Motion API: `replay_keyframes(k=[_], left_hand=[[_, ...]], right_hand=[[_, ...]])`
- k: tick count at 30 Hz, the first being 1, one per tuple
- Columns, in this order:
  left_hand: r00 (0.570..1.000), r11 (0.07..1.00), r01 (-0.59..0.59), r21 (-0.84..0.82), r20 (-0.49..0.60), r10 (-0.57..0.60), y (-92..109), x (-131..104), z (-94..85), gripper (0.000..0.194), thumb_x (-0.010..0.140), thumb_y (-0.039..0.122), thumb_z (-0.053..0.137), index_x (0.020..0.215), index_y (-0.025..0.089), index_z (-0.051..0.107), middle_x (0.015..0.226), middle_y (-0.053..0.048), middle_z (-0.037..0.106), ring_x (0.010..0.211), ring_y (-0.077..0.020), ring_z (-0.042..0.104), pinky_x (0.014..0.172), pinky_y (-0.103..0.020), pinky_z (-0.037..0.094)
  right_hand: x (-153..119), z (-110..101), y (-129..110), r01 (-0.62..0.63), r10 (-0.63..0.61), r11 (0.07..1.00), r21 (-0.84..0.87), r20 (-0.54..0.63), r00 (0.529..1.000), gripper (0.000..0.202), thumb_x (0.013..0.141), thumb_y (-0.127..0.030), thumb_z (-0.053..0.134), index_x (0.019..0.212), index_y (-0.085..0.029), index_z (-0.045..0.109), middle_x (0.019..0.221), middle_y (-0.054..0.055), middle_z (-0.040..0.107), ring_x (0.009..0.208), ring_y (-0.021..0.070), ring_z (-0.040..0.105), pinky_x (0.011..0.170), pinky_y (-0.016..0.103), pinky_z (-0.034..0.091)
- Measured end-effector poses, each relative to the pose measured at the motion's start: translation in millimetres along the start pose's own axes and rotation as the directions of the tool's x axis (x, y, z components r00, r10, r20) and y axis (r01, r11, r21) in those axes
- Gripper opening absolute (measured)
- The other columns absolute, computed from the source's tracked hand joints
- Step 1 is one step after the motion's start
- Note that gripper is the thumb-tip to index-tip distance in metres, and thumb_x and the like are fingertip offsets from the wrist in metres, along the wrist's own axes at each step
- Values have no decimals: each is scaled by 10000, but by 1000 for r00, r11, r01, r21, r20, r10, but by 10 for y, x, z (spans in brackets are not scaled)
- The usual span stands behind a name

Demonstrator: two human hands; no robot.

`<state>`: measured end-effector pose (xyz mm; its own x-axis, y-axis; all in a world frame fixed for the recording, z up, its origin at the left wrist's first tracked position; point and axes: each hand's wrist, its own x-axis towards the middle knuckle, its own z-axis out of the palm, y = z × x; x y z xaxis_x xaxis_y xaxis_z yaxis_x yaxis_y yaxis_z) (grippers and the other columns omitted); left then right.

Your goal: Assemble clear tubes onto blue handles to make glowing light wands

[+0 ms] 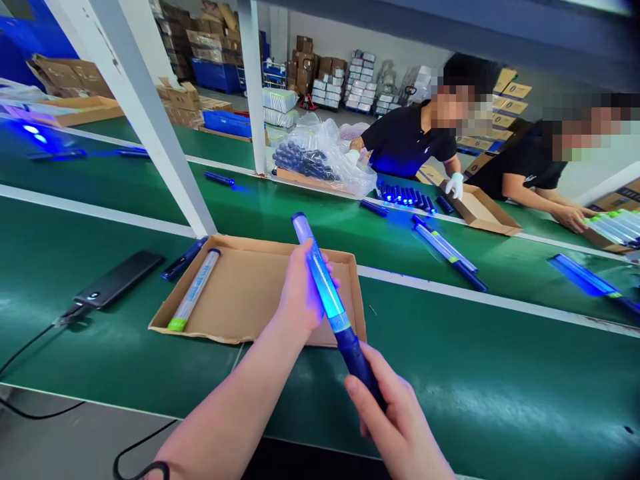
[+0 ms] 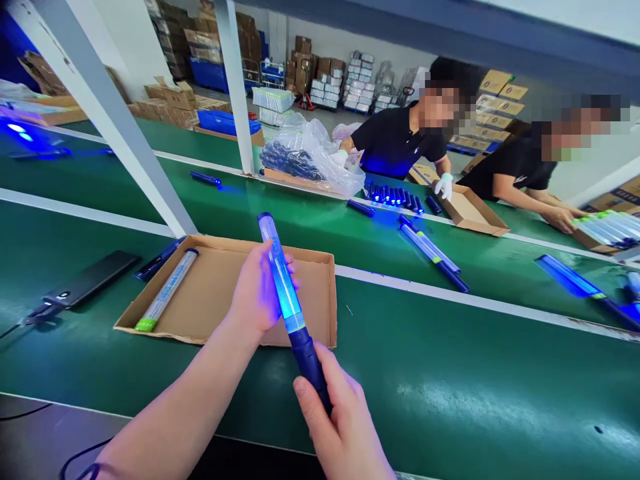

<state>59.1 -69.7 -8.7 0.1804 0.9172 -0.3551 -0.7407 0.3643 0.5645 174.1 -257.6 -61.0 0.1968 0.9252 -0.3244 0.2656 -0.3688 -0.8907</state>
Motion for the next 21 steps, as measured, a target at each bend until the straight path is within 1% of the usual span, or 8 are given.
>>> replay_keyframes(k=[3,6,11,13,15,17,19,21], left_hand=[[992,996,-85,15,98,83,-13,-7,-52,333,883,418,804,978,219,553,858,21,579,747,-128,592,605,-234,585],[971,988,-156,11,184,152,-48,-3,-92,380,877,436,829,1026,242,539,907,32,585,781,-117,595,565,-186,554],[957,988,-79,-136,268,113,-31,-20,-79,332,891,352,793,961,240,488,879,50,522,648,-70,496,409,-119,398],[951,984,-48,-171,294,98,-16,-38,-60,374,851,345,826,939,241,477,868,51,513,629,-66,477,392,-115,362],[953,983,-48,-177,285,98,-20,-61,-39,421,805,345,864,934,243,476,862,50,516,625,-65,475,391,-113,344],[962,985,-70,-157,249,108,-43,-89,-24,452,780,357,886,939,244,479,859,48,524,626,-65,479,398,-112,337],[969,987,-98,-128,213,123,-76,-117,-18,461,785,375,887,941,247,474,857,47,534,631,-66,484,406,-110,337],[971,987,-117,-111,193,137,-104,-130,-21,465,801,391,881,935,250,459,851,50,536,632,-66,483,409,-106,337]], right_hand=[[5,-13,-18,-26,26,998,54,1,1000,736,979,-693,620,1582,-281,529,891,39,702,625,208,651,582,329,587],[1,-15,-39,-21,21,999,50,10,1000,733,970,-691,641,1563,-267,558,916,51,715,630,201,650,574,318,595],[-50,36,11,7,-8,998,-58,-8,1000,723,983,-731,576,1558,-293,577,1093,91,737,678,201,658,587,307,608],[-71,60,45,13,-15,994,-105,-16,1000,706,1000,-737,536,1559,-308,579,1169,104,747,828,247,716,650,323,632],[-80,74,52,54,-59,988,-142,-36,998,663,1020,-712,525,1550,-318,585,1264,103,756,1091,305,725,836,373,651],[-73,73,19,131,-139,977,-171,-35,990,612,1038,-667,536,1529,-307,599,1366,93,745,1265,325,678,1030,421,597],[-58,61,-43,199,-203,964,-176,-4,979,559,1065,-613,521,1509,-283,603,1405,90,737,1267,315,690,1072,412,568],[-39,56,-107,234,-235,958,-166,14,972,523,1085,-575,500,1488,-259,600,1365,97,760,1189,301,731,1001,376,592]])
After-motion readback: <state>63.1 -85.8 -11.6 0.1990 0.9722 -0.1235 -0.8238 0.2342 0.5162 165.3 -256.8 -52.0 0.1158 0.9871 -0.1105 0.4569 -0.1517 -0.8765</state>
